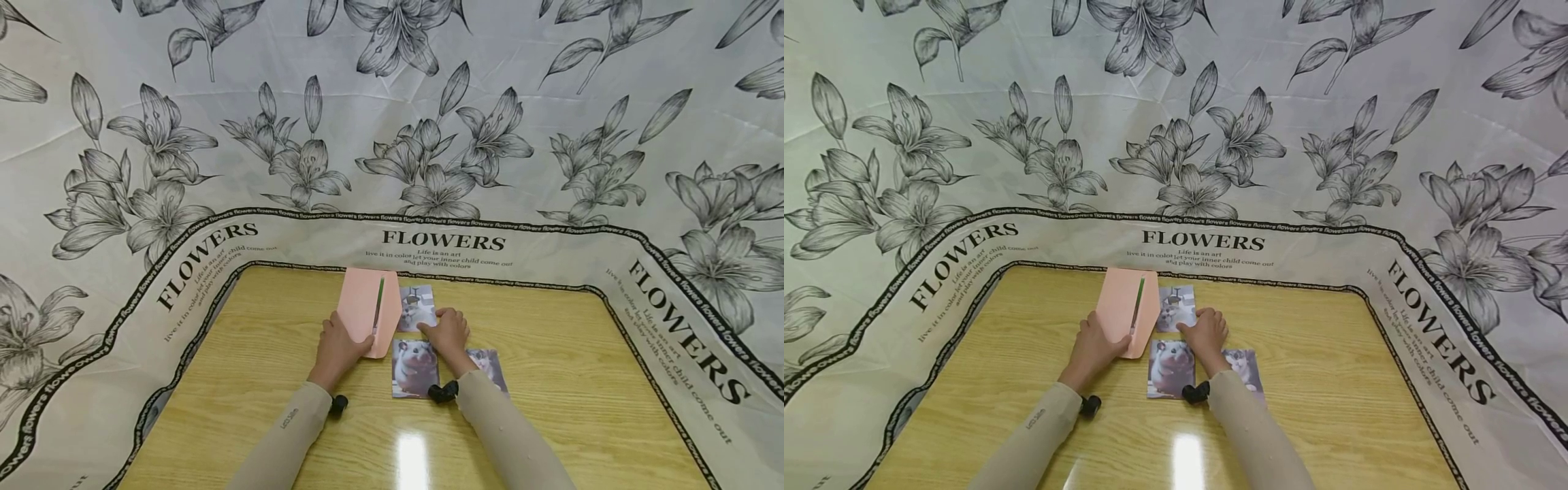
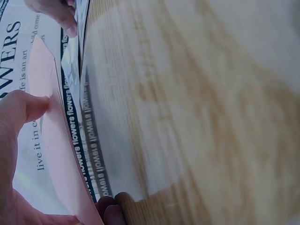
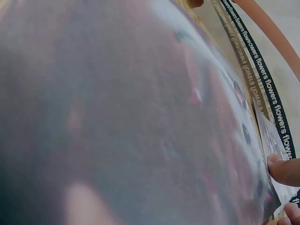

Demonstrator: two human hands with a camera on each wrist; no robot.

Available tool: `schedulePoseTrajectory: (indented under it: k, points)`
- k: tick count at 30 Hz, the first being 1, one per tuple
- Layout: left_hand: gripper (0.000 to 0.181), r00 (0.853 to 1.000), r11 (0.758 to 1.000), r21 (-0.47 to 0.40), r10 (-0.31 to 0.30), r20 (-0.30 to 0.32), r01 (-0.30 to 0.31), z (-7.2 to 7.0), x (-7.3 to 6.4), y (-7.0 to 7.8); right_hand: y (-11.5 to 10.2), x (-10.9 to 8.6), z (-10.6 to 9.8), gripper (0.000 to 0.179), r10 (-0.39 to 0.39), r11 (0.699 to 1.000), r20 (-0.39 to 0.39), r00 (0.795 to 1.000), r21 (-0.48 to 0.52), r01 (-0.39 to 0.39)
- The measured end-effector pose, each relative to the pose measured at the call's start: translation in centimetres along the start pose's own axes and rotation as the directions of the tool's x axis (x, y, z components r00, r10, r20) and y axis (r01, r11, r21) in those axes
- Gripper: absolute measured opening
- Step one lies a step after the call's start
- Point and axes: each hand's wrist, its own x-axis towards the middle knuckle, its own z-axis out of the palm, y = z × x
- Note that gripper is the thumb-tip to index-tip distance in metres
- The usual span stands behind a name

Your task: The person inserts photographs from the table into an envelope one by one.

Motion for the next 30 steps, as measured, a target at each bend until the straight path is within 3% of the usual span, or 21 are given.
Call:
schedulePoseTrajectory:
  k: [10,16,22,30]
  points:
    - [0.105,1.0,1.0,0.004,0.001,-0.006,-0.001,0.2,0.0,-0.3,0.1,-0.3,0.4,0.055,-0.043,0.999,-0.038,0.998,0.025,0.044]
    - [0.105,1.0,1.0,0.005,0.005,-0.006,-0.005,0.2,0.0,-0.4,0.5,0.0,-0.1,0.056,-0.059,0.998,0.006,0.998,-0.005,0.059]
    - [0.105,1.0,1.0,0.001,-0.006,-0.001,0.006,0.2,0.0,-0.3,0.5,0.5,-1.0,0.052,-0.035,0.997,0.072,0.997,0.074,0.029]
    - [0.104,1.0,1.0,-0.012,-0.011,-0.003,0.011,0.1,0.1,-0.1,0.5,0.7,-1.7,0.045,-0.01,0.984,0.087,0.996,0.18,-0.006]
